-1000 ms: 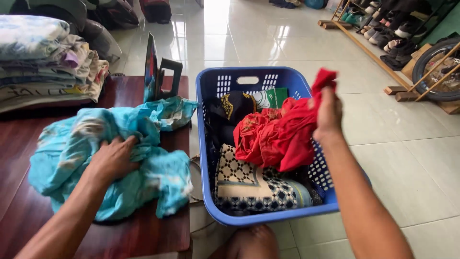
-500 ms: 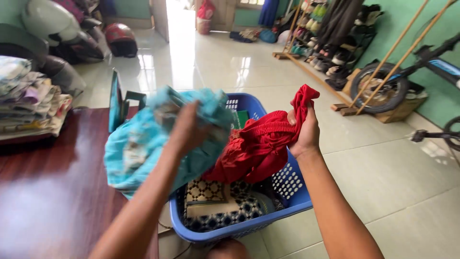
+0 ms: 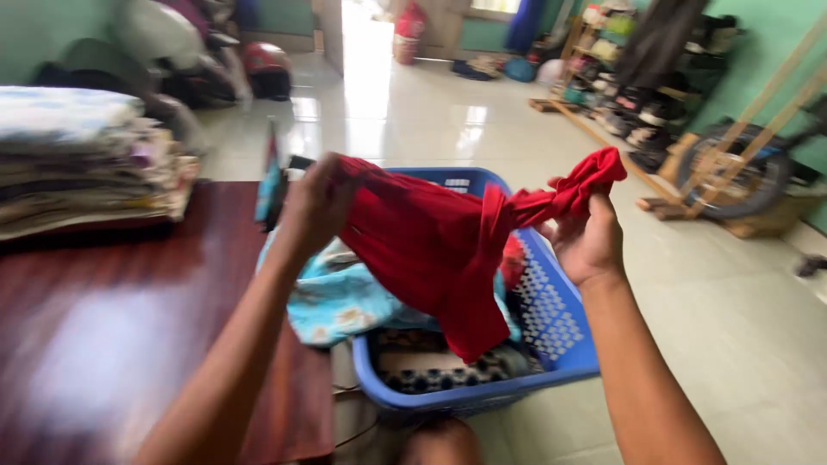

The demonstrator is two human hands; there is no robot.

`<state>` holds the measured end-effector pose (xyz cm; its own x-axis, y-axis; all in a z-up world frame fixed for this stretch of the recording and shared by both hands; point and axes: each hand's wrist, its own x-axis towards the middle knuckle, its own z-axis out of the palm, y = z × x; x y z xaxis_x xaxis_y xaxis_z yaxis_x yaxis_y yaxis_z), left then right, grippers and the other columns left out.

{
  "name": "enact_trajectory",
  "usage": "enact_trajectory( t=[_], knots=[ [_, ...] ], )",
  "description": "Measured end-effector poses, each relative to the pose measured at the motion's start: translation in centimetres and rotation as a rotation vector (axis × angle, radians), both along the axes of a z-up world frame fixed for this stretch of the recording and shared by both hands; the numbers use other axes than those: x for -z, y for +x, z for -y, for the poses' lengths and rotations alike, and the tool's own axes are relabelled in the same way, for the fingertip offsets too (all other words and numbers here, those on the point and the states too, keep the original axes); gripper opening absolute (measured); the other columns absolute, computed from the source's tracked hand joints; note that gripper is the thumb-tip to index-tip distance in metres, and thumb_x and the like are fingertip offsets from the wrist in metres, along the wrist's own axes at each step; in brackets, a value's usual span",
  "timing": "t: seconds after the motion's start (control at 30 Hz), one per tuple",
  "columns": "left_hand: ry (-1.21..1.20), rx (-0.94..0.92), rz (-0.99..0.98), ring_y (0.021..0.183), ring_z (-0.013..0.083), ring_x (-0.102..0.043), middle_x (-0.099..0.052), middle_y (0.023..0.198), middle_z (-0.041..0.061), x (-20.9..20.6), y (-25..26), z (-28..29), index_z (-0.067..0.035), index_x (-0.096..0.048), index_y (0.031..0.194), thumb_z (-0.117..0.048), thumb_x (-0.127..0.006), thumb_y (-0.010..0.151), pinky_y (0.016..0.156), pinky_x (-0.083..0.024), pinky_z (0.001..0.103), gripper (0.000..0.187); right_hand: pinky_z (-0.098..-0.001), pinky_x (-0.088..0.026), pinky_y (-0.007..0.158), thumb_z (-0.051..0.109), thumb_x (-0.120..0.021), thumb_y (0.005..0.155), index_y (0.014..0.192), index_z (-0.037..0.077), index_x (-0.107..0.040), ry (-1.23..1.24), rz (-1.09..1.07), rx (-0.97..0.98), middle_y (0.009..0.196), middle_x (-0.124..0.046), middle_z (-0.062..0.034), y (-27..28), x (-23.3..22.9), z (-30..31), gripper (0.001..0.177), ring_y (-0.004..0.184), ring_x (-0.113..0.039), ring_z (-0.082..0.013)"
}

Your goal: Folding various items of laundry and stacking them on a table

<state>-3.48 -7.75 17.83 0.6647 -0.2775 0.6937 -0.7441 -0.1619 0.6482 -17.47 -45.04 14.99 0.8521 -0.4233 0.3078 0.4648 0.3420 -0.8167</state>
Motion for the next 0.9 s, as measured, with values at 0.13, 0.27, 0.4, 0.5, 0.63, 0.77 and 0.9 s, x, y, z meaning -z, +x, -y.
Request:
enact_trajectory(
  t=[0.13, 0.27, 0.4, 0.5, 0.63, 0.77, 0.9],
  knots=[
    [0.036, -0.196, 0.064, 0.074, 0.0321, -0.056, -0.06, 0.08, 0.02, -1.8, 2.9, -13.6, 0.0, -0.06, 0.105, -0.007, -0.067, 0.099, 0.068, -0.051, 0.038, 0.011, -0.0588, -0.049, 0.102, 0.032, -0.053, 0.106, 0.121, 0.015, -0.06, -0.051, -0.019, -0.207, 0.125, -0.066, -0.0045, 4.6, -1.1, -10.7, 0.024, 0.121, -0.062, -0.0275],
    [0.131, -0.605, 0.363, 0.085, 0.0415, -0.067, -0.067, 0.093, 0.024, -5.3, 1.3, -26.7, 0.001, -0.061, 0.108, -0.004, -0.065, 0.097, 0.074, -0.051, 0.046, 0.013, -0.0547, -0.049, 0.103, 0.023, -0.054, 0.104, 0.123, 0.018, -0.062, -0.097, 0.017, -0.423, 0.131, -0.066, -0.0044, 9.8, -1.0, -21.9, 0.021, 0.122, -0.063, -0.0264],
    [0.025, -0.811, 0.563, 0.092, 0.0423, -0.07, -0.069, 0.098, 0.021, -7.1, -3.5, -34.7, -0.001, -0.06, 0.111, -0.009, -0.063, 0.102, 0.075, -0.053, 0.05, 0.012, -0.0476, -0.053, 0.1, 0.016, -0.056, 0.106, 0.122, 0.015, -0.065, -0.549, 0.179, -0.383, 0.118, -0.066, -0.0071, 14.0, 1.9, -31.5, 0.018, 0.112, -0.062, -0.0256],
    [0.418, -0.94, 0.514, 0.08, 0.0447, -0.066, -0.066, 0.087, 0.019, 0.2, -3.7, -38.5, -0.007, -0.063, 0.102, -0.021, -0.07, 0.101, 0.068, -0.051, 0.056, 0.016, -0.0389, -0.053, 0.096, -0.001, -0.057, 0.081, 0.108, 0.008, -0.071, -1.339, 0.374, -0.182, 0.113, -0.071, -0.0148, 17.4, 9.1, -35.1, 0.031, 0.11, -0.067, -0.0295],
    [0.351, -0.771, 0.076, 0.087, 0.0448, -0.067, -0.068, 0.091, 0.019, 10.7, -7.3, -38.3, -0.008, -0.064, 0.095, -0.02, -0.07, 0.092, 0.072, -0.053, 0.054, 0.013, -0.0454, -0.05, 0.092, -0.007, -0.055, 0.058, 0.105, 0.011, -0.077, -1.677, 0.391, -0.215, 0.106, -0.07, -0.019, 15.8, 13.3, -41.6, 0.055, 0.108, -0.063, -0.0397],
    [0.322, -0.589, 0.023, 0.094, 0.037, -0.066, -0.068, 0.1, 0.015, 15.5, -10.1, -34.6, -0.011, -0.068, 0.113, -0.032, -0.073, 0.086, 0.073, -0.052, 0.05, 0.035, -0.0365, -0.056, 0.084, 0.017, -0.06, 0.087, 0.119, 0.011, -0.071, -1.288, 0.016, -0.288, 0.104, -0.073, -0.0139, 13.7, 13.3, -47.8, 0.034, 0.095, -0.071, -0.0265],
    [0.504, -0.624, 0.07, 0.093, 0.0315, -0.058, -0.062, 0.096, 0.012, 18.6, -11.1, -31.7, -0.019, -0.077, 0.108, -0.03, -0.068, 0.09, 0.075, -0.045, 0.047, 0.023, -0.0281, -0.054, 0.068, 0.037, -0.061, 0.096, 0.129, 0.012, -0.063, -0.73, -0.303, -0.57, 0.095, -0.072, -0.0026, 14.4, 15.8, -52.0, 0.041, 0.079, -0.065, -0.0127]
  ],
)
